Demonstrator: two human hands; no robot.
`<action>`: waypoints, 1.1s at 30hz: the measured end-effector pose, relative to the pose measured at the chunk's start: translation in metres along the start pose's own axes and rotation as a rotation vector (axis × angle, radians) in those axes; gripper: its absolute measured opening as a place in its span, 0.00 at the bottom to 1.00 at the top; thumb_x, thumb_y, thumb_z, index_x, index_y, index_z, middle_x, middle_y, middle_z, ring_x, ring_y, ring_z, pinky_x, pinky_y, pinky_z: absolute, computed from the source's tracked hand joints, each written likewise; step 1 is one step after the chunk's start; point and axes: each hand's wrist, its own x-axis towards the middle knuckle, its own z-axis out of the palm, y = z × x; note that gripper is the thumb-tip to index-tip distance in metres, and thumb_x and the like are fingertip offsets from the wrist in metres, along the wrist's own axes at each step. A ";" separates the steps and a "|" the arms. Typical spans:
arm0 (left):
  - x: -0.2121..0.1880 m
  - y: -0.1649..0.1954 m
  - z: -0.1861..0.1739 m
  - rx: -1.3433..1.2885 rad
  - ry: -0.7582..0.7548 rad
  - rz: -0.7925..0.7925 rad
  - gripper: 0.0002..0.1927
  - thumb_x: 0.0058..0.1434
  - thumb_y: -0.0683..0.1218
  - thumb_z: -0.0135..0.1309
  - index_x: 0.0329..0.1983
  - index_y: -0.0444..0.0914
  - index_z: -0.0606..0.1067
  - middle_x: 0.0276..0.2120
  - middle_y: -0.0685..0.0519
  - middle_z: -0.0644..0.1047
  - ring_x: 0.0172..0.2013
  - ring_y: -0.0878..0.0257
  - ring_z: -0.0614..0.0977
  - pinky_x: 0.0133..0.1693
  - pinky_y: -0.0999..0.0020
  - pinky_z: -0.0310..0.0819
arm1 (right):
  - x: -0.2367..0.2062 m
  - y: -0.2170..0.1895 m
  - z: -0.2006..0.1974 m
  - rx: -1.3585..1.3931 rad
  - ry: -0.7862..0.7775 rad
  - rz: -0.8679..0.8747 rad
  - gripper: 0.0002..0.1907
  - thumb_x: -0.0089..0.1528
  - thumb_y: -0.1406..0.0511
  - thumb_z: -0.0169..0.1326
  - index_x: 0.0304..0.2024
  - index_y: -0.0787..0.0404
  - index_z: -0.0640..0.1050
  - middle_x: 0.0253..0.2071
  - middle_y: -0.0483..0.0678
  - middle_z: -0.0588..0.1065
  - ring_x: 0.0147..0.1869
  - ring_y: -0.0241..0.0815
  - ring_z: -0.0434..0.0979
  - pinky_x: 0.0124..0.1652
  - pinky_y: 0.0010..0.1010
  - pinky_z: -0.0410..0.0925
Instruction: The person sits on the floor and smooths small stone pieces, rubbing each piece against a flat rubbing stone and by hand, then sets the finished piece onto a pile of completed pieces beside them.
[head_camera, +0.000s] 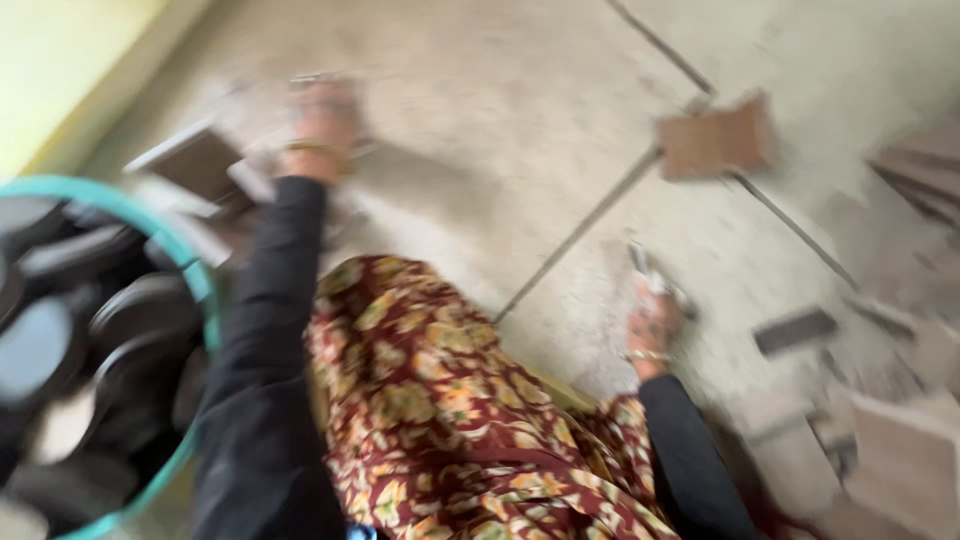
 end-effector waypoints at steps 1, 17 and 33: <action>-0.008 -0.023 0.004 -0.199 0.035 -0.001 0.29 0.72 0.47 0.48 0.74 0.31 0.63 0.70 0.39 0.64 0.74 0.42 0.61 0.73 0.38 0.49 | -0.002 -0.007 0.001 -0.050 0.080 -0.046 0.21 0.54 0.73 0.50 0.51 0.66 0.75 0.46 0.62 0.73 0.52 0.65 0.71 0.54 0.52 0.64; 0.058 -0.008 -0.031 -0.660 -0.228 0.250 0.32 0.63 0.53 0.57 0.65 0.31 0.71 0.65 0.36 0.68 0.66 0.40 0.66 0.65 0.46 0.55 | -0.004 -0.074 -0.012 0.083 0.221 -0.080 0.20 0.61 0.71 0.52 0.56 0.64 0.78 0.45 0.59 0.75 0.50 0.63 0.72 0.52 0.51 0.65; 0.232 0.402 -0.128 -0.802 -0.492 0.184 0.63 0.38 0.62 0.75 0.74 0.46 0.53 0.74 0.40 0.52 0.73 0.41 0.51 0.71 0.48 0.47 | -0.014 -0.093 0.022 -0.131 0.088 -0.076 0.34 0.54 0.66 0.55 0.65 0.51 0.71 0.62 0.47 0.73 0.61 0.51 0.69 0.59 0.44 0.60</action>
